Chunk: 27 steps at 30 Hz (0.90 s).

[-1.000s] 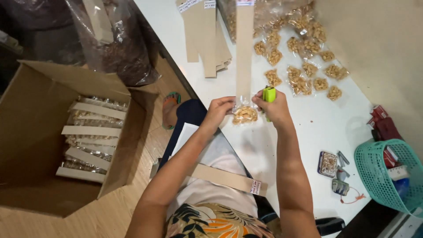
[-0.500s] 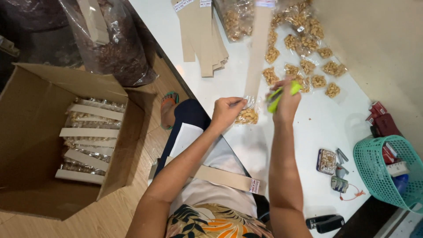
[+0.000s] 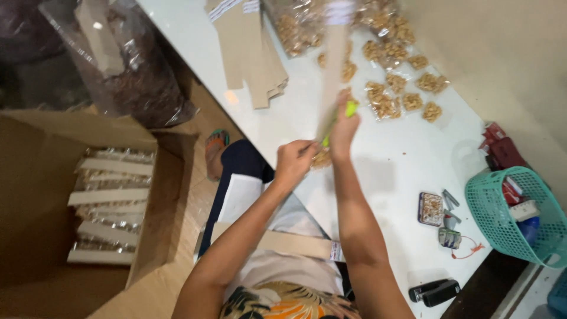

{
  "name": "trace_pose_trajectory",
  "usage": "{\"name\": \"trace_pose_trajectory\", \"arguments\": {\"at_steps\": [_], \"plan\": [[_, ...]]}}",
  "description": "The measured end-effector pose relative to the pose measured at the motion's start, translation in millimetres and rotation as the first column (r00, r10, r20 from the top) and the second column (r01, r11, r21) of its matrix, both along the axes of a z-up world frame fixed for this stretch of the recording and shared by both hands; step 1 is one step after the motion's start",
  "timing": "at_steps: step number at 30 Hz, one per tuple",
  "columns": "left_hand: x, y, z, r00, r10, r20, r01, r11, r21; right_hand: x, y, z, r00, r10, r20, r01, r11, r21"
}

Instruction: Stapling small bags of snacks onto cardboard display strips for retail sale.

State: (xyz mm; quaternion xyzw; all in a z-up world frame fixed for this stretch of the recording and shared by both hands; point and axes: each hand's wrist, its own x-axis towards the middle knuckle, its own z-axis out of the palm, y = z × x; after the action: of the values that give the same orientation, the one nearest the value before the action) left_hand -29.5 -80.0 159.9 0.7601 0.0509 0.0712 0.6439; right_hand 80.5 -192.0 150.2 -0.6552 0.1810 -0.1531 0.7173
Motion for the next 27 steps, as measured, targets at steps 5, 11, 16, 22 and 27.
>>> {"name": "trace_pose_trajectory", "arguments": {"at_steps": [5,11,16,22,27], "plan": [[14.8,19.8,-88.0,0.976,0.035,-0.213,-0.075,0.981,-0.181,43.1,-30.5,-45.8,0.967,0.200,-0.158,-0.234,0.944,-0.233],[16.2,27.3,-101.1,0.938,-0.003,-0.348,-0.143,0.909,-0.392,148.6,-149.4,-141.8,0.899,-0.104,-0.426,-0.261,0.653,-0.710],[48.0,32.5,-126.2,0.926,0.053,-0.375,-0.195,0.915,-0.353,112.8,-137.3,-103.4,0.881,-0.036,-0.472,-0.364,0.586,-0.724],[66.1,25.8,-141.3,0.932,0.072,-0.355,-0.177,0.945,-0.274,22.4,-101.9,4.8,0.859,0.489,-0.154,-0.512,0.798,-0.320],[57.5,18.4,-115.1,0.958,-0.085,-0.275,-0.087,0.825,-0.558,-9.6,-60.5,9.3,0.711,0.677,-0.191,-0.702,0.695,-0.152]]}}
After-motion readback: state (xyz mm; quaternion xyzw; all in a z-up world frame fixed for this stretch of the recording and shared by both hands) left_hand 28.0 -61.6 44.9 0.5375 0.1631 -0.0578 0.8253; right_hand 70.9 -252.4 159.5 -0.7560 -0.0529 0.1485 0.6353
